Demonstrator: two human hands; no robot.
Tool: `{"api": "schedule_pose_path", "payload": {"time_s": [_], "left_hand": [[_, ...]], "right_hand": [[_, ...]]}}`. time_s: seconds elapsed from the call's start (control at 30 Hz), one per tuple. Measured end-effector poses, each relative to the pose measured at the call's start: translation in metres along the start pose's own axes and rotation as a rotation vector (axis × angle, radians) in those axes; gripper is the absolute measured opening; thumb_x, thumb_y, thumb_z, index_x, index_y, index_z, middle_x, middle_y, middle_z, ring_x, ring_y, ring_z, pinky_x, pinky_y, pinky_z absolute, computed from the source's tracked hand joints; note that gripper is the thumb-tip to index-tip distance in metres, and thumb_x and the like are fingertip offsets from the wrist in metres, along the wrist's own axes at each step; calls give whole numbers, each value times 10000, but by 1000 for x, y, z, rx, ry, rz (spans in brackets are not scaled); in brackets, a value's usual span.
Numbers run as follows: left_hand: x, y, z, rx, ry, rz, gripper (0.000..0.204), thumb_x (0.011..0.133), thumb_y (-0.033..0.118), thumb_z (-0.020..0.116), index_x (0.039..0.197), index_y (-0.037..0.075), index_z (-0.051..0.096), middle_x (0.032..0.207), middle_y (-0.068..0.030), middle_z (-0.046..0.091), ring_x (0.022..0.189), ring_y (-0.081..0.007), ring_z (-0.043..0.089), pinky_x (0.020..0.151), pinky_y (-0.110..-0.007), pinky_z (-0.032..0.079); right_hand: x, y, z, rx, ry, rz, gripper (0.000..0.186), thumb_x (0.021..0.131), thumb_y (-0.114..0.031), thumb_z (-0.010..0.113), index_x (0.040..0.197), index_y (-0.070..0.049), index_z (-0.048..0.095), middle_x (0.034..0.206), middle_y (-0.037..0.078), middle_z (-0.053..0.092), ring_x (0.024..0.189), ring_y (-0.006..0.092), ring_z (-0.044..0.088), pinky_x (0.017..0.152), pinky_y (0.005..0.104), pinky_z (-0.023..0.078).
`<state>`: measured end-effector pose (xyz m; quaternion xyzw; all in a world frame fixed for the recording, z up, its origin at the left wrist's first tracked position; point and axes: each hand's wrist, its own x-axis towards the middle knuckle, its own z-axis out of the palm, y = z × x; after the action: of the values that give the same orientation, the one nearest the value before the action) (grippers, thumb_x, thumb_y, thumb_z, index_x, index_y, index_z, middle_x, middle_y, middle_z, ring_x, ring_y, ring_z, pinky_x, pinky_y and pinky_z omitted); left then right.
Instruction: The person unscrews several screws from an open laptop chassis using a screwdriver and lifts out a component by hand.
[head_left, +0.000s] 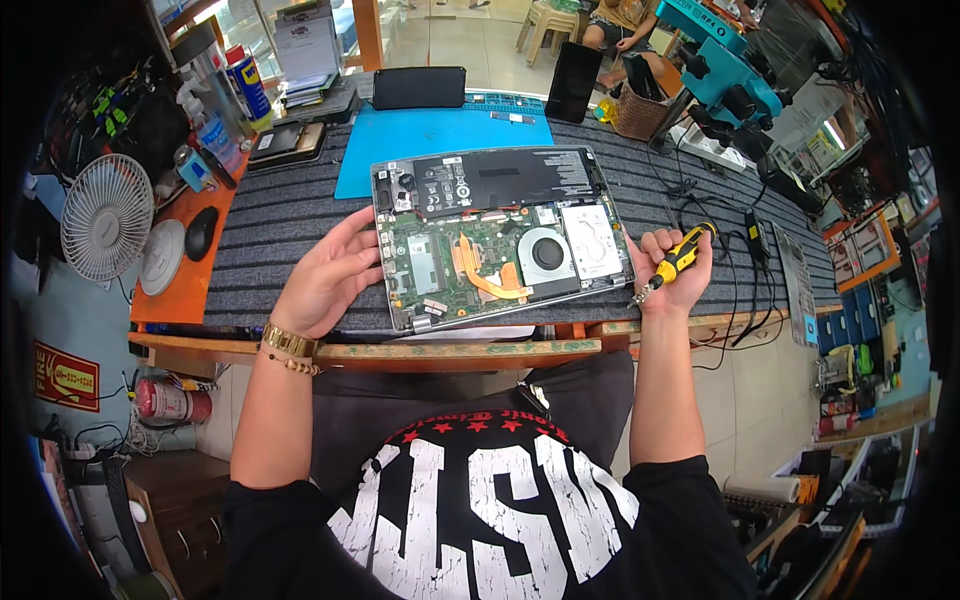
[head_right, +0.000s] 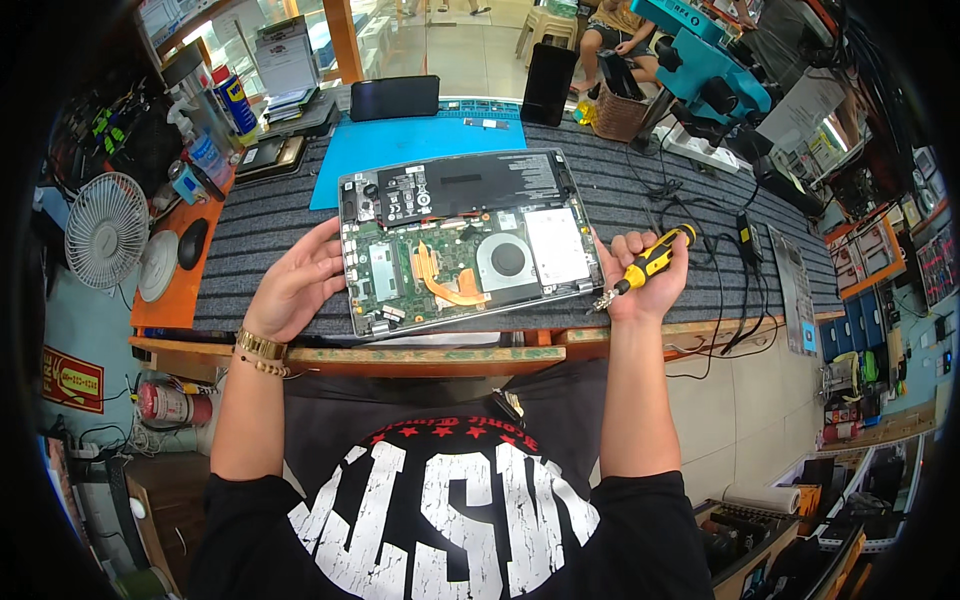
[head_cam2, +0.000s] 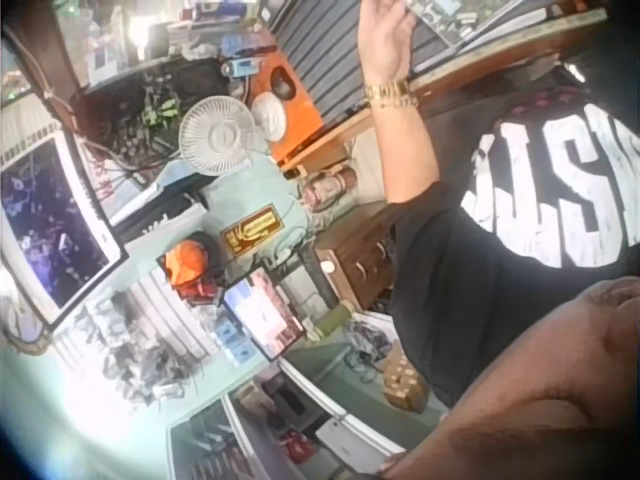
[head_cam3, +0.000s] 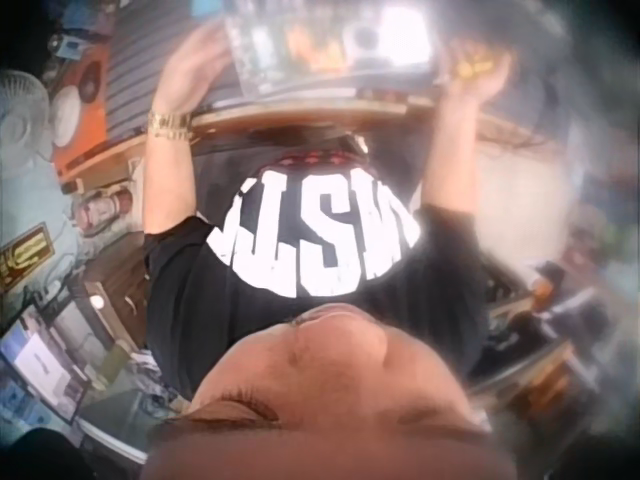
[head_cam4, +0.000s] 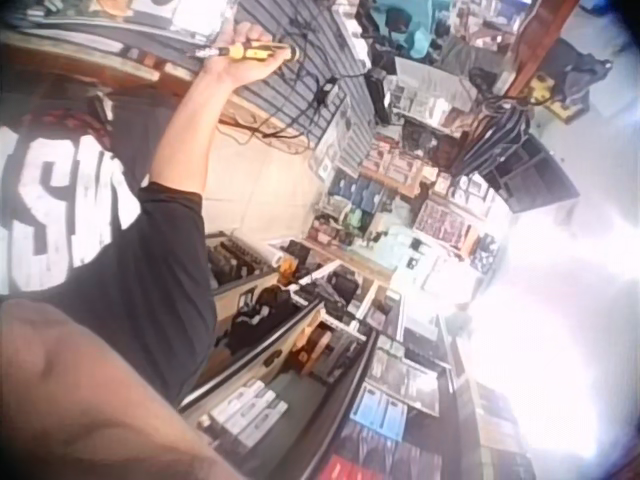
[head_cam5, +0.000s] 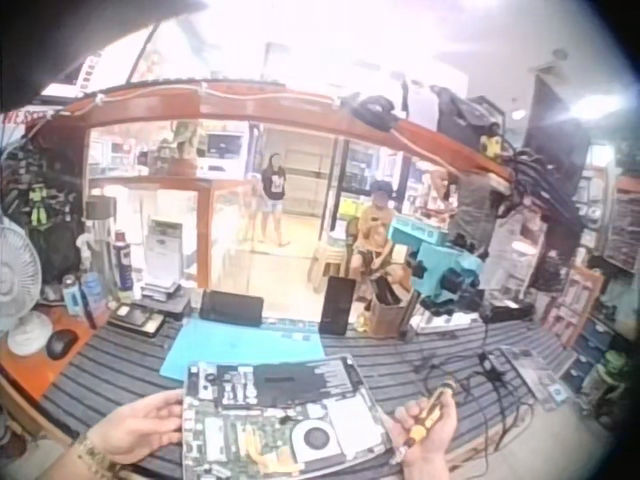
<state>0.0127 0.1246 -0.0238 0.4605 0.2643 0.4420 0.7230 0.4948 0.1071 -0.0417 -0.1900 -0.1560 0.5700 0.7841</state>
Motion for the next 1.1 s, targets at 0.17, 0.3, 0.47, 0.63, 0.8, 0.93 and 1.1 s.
{"api": "schedule_pose_path", "payload": {"time_s": [0.17, 0.3, 0.47, 0.63, 0.8, 0.93, 1.1], "left_hand": [[-5, -2, 2, -10, -3, 24, 751, 1082, 152, 655, 1724, -4, 299, 1588, -227, 564, 1445, -297, 577, 1215, -456, 451], [-7, -1, 7, -32, -51, 56, 829, 1080, 234, 677, 1750, 24, 234, 1614, -227, 540, 1462, -292, 555, 1231, -453, 415], [-13, -7, 6, -65, -33, 81, 848, 1097, 271, 655, 1770, 61, 183, 1641, -219, 509, 1480, -284, 531, 1249, -447, 380], [-14, -10, 5, -83, -89, 121, 922, 1085, 318, 661, 1792, 96, 112, 1714, -225, 402, 1560, -313, 427, 1313, -448, 298], [-13, -15, 2, -98, -152, 184, 873, 1120, 357, 610, 1797, 120, 113, 1757, -210, 352, 1567, -311, 422, 1311, -464, 300], [-12, -15, 6, -109, -98, 227, 895, 1094, 434, 642, 1787, 105, 180, 1716, -203, 417, 1539, -295, 460, 1273, -483, 341], [-12, -14, 3, -97, -109, 239, 858, 1109, 474, 615, 1761, 49, 254, 1740, -168, 408, 1563, -303, 440, 1274, -490, 347]], "right_hand": [[2, 1, -2, 46, -6, -4, 582, 1129, -571, 451, 851, -69, 549, 774, 77, 510, 662, 217, 458, 1258, 721, 351], [5, 0, -3, 49, 7, -18, 581, 1126, -578, 450, 846, -75, 529, 774, 73, 497, 671, 213, 453, 1234, 701, 378], [5, 5, 2, 65, 7, -25, 541, 1118, -554, 472, 867, -75, 500, 803, 52, 473, 711, 190, 413, 1074, 569, 460], [11, 0, -6, 89, -41, -11, 552, 1111, -565, 484, 860, -75, 499, 803, 53, 469, 710, 194, 409, 1001, 512, 475], [17, -2, -15, 128, -78, -21, 561, 1103, -587, 490, 859, -82, 490, 792, 47, 451, 718, 194, 399, 842, 433, 455], [17, 3, -4, 148, -1, -80, 542, 1097, -533, 560, 867, -48, 484, 795, 62, 449, 708, 196, 393, 688, 344, 402], [20, 0, -7, 193, 21, -121, 537, 1110, -483, 589, 871, -7, 523, 814, 82, 479, 704, 210, 415, 627, 322, 414]]}}
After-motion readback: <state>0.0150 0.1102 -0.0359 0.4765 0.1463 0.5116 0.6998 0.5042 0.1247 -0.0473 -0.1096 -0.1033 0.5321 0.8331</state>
